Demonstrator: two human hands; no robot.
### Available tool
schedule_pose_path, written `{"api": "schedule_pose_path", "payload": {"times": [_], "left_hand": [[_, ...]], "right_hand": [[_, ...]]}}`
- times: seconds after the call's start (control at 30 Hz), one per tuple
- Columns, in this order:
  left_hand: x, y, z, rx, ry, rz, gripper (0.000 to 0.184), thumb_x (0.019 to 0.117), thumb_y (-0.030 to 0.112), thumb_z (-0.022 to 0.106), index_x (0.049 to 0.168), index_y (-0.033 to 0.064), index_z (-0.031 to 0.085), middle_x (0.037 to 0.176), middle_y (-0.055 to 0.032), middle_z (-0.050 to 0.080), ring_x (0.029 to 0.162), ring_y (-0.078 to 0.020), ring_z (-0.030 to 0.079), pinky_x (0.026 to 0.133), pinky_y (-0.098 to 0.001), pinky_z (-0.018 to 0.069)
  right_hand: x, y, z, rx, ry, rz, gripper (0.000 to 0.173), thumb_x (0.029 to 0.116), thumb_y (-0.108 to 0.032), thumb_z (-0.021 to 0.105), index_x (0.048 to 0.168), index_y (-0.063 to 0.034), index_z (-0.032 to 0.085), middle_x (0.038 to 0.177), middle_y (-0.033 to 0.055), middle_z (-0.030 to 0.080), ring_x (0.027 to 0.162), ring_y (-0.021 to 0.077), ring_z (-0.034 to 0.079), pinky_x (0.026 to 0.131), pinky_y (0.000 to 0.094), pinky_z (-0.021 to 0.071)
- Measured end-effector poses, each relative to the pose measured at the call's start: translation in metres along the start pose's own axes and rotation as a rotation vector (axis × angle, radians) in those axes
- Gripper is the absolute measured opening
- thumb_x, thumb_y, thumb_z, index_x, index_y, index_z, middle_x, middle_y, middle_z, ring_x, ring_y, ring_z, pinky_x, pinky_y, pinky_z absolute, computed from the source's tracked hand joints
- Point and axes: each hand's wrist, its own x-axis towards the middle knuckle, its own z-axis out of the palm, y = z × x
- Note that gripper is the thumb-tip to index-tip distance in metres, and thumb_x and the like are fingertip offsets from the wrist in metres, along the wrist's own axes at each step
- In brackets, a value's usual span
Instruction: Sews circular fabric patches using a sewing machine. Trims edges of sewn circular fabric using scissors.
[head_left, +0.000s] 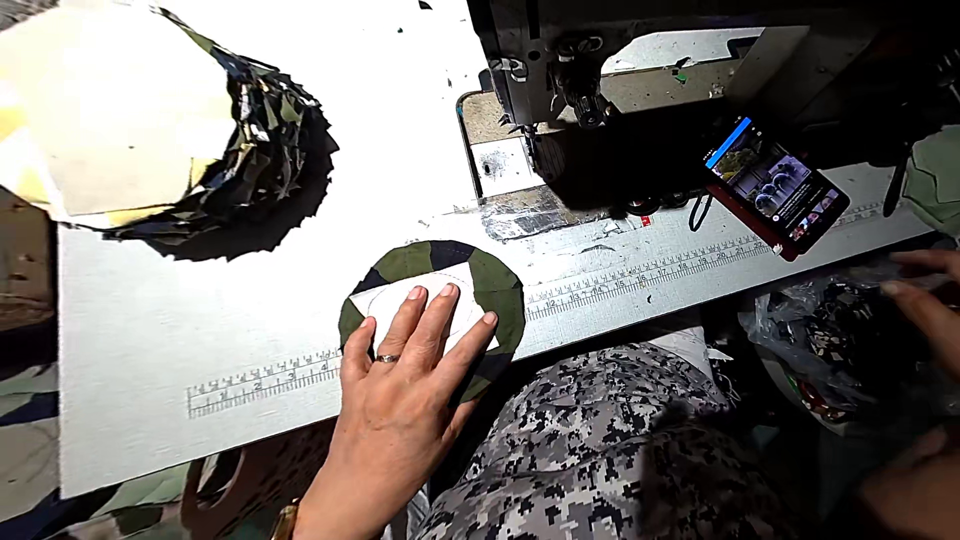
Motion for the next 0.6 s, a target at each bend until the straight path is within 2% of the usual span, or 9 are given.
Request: {"api": "schedule_pose_path", "payload": {"times": [0.1, 0.2, 0.27, 0.3, 0.37, 0.4, 0.43, 0.5, 0.6], "left_hand": [[-0.008, 0.003, -0.004, -0.053, 0.024, 0.026, 0.052, 0.0943, 0.026, 0.048, 0.146, 0.0296, 0.057, 0.159, -0.0141, 0.046, 0.149, -0.0432, 0.037, 0.109, -0.076, 0.0253], [-0.014, 0.003, -0.011, -0.221, 0.083, 0.004, 0.046, 0.1005, 0.024, 0.044, 0.144, 0.0265, 0.058, 0.153, -0.0076, 0.054, 0.147, -0.0341, 0.042, 0.115, -0.0704, 0.0266], [-0.015, 0.004, -0.02, -0.408, 0.143, -0.03, 0.042, 0.106, 0.027, 0.042, 0.145, 0.0254, 0.057, 0.15, -0.0045, 0.057, 0.145, -0.0261, 0.047, 0.121, -0.0593, 0.0308], [-0.015, 0.006, -0.026, -0.506, 0.189, -0.05, 0.041, 0.1077, 0.028, 0.041, 0.146, 0.0258, 0.056, 0.148, -0.0021, 0.059, 0.142, -0.0222, 0.05, 0.121, -0.0521, 0.0359], [-0.017, 0.014, -0.04, -0.71, 0.292, -0.148, 0.039, 0.1099, 0.031, 0.041, 0.146, 0.0295, 0.056, 0.145, 0.008, 0.06, 0.135, -0.0099, 0.056, 0.115, -0.034, 0.0458], [-0.018, 0.021, -0.047, -0.838, 0.366, -0.244, 0.037, 0.1102, 0.036, 0.042, 0.143, 0.0307, 0.058, 0.138, 0.0131, 0.064, 0.127, -0.0037, 0.06, 0.109, -0.0275, 0.0497], [-0.017, 0.029, -0.053, -1.004, 0.456, -0.347, 0.034, 0.109, 0.04, 0.045, 0.138, 0.0289, 0.06, 0.129, 0.013, 0.068, 0.118, -0.0031, 0.064, 0.102, -0.0271, 0.0539], [-0.011, 0.04, -0.061, -1.342, 0.602, -0.514, 0.033, 0.1088, 0.039, 0.045, 0.132, 0.0221, 0.06, 0.116, 0.0042, 0.073, 0.107, -0.0097, 0.07, 0.093, -0.0338, 0.06], [-0.007, 0.041, -0.068, -1.737, 0.671, -0.621, 0.043, 0.1121, 0.038, 0.031, 0.137, 0.0136, 0.056, 0.123, -0.008, 0.069, 0.115, -0.0195, 0.068, 0.099, -0.0426, 0.0576]], "right_hand": [[0.011, -0.044, 0.021, 0.114, -0.024, -0.254, 0.035, 0.0955, -0.029, 0.066, 0.119, -0.0043, 0.071, 0.107, 0.0123, 0.066, 0.083, 0.0177, 0.062, 0.069, 0.0373, 0.0541], [0.022, -0.088, 0.046, 0.227, -0.084, -0.501, 0.027, 0.0962, -0.025, 0.064, 0.11, -0.0041, 0.074, 0.098, 0.0071, 0.067, 0.08, 0.0114, 0.062, 0.069, 0.0294, 0.0552], [0.03, -0.112, 0.066, 0.331, -0.127, -0.623, 0.022, 0.097, -0.021, 0.063, 0.107, -0.0052, 0.075, 0.094, 0.004, 0.067, 0.079, 0.0084, 0.062, 0.07, 0.025, 0.055], [0.033, -0.122, 0.076, 0.389, -0.15, -0.664, 0.021, 0.0976, -0.021, 0.063, 0.107, -0.0055, 0.075, 0.092, 0.0027, 0.067, 0.078, 0.0065, 0.061, 0.069, 0.0225, 0.054], [0.039, -0.14, 0.094, 0.516, -0.215, -0.729, 0.02, 0.0981, -0.02, 0.063, 0.107, -0.006, 0.075, 0.089, -0.0007, 0.065, 0.075, 0.0021, 0.059, 0.065, 0.017, 0.0516], [0.042, -0.148, 0.103, 0.58, -0.251, -0.755, 0.019, 0.0982, -0.019, 0.063, 0.107, -0.0059, 0.074, 0.088, -0.0015, 0.064, 0.074, 0.0012, 0.059, 0.064, 0.016, 0.0515], [0.045, -0.154, 0.111, 0.638, -0.288, -0.775, 0.019, 0.0987, -0.019, 0.062, 0.107, -0.0061, 0.074, 0.089, -0.002, 0.065, 0.074, 0.0009, 0.059, 0.065, 0.0161, 0.0528], [0.051, -0.165, 0.129, 0.746, -0.342, -0.786, 0.02, 0.0991, -0.019, 0.061, 0.108, -0.0065, 0.073, 0.09, -0.0026, 0.066, 0.075, 0.0002, 0.061, 0.067, 0.0165, 0.0546], [0.053, -0.176, 0.155, 0.861, -0.404, -0.704, 0.021, 0.1, -0.02, 0.06, 0.107, -0.006, 0.073, 0.092, -0.0021, 0.07, 0.077, 0.0, 0.064, 0.07, 0.0173, 0.0561]]}}
